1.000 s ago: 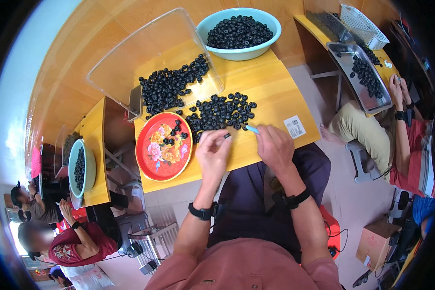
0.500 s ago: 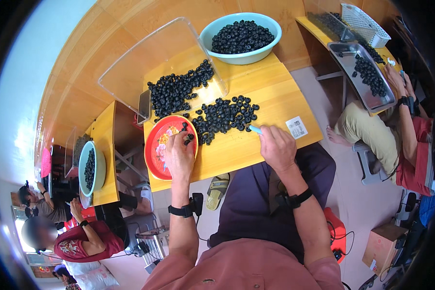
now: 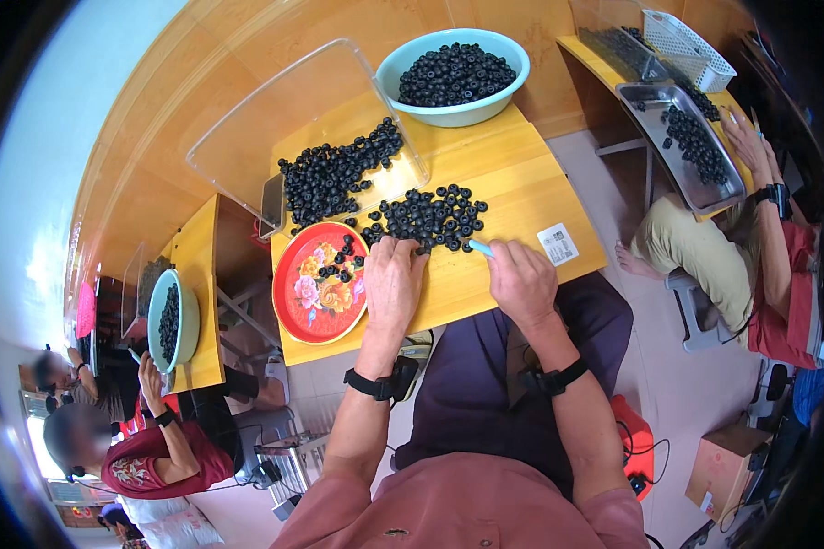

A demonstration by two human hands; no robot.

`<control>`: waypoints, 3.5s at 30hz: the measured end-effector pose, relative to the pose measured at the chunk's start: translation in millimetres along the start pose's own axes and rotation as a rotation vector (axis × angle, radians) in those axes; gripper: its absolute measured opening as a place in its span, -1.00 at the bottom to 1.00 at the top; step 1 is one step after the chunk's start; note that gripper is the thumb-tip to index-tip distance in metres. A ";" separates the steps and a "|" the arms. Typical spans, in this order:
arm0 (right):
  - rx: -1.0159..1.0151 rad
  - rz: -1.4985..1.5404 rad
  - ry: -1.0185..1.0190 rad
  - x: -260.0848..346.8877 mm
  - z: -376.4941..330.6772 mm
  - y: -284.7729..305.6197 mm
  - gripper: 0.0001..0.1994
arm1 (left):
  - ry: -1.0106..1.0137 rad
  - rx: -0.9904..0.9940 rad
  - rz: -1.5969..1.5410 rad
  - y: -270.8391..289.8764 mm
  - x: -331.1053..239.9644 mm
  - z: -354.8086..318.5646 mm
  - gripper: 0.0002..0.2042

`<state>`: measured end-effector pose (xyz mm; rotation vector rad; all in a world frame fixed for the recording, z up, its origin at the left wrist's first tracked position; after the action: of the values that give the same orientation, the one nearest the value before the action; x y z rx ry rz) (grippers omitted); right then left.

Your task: Sorting black olives and removing stems using a small plastic tool at a processing table.

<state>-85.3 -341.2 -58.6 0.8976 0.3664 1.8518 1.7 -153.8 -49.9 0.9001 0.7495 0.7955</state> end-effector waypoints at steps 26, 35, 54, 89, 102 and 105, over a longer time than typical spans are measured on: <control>0.043 0.004 -0.017 -3.0 -1.7 -4.5 -0.85 | 0.449 -0.132 -0.890 -24.1 26.8 -32.0 -0.80; 0.051 0.006 0.003 -0.9 -2.0 -4.7 -0.85 | 0.314 -0.060 -0.994 -42.4 -17.3 -18.9 -0.79; 0.085 -0.057 0.100 8.5 0.4 -3.9 -0.92 | 0.299 -0.026 -0.957 -43.8 -24.0 -20.0 -0.71; 0.056 -0.035 -0.005 4.0 0.4 -4.0 -0.91 | 0.293 -0.086 -1.096 -41.9 -18.5 -25.8 -0.75; 0.025 -0.061 0.002 3.4 -2.3 -1.4 -0.91 | 0.140 -0.360 -0.521 47.4 26.9 -27.5 -0.84; 0.022 -0.067 -0.005 1.4 -2.5 -0.9 -0.90 | 0.248 -0.242 -0.305 63.5 66.9 -21.5 -0.85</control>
<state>-86.8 -339.1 -60.2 0.8944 0.4097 1.7872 -0.1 -64.7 -17.8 0.4594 0.9579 0.7137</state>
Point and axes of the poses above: each hand's wrist, its own z-axis towards the middle knuckle, its own y-axis out of the back of the hand, x = y × z, the point moved 7 cm from there along z, towards the middle knuckle, and after that the axes turned 6 degrees about z, right-handed, at the moved point
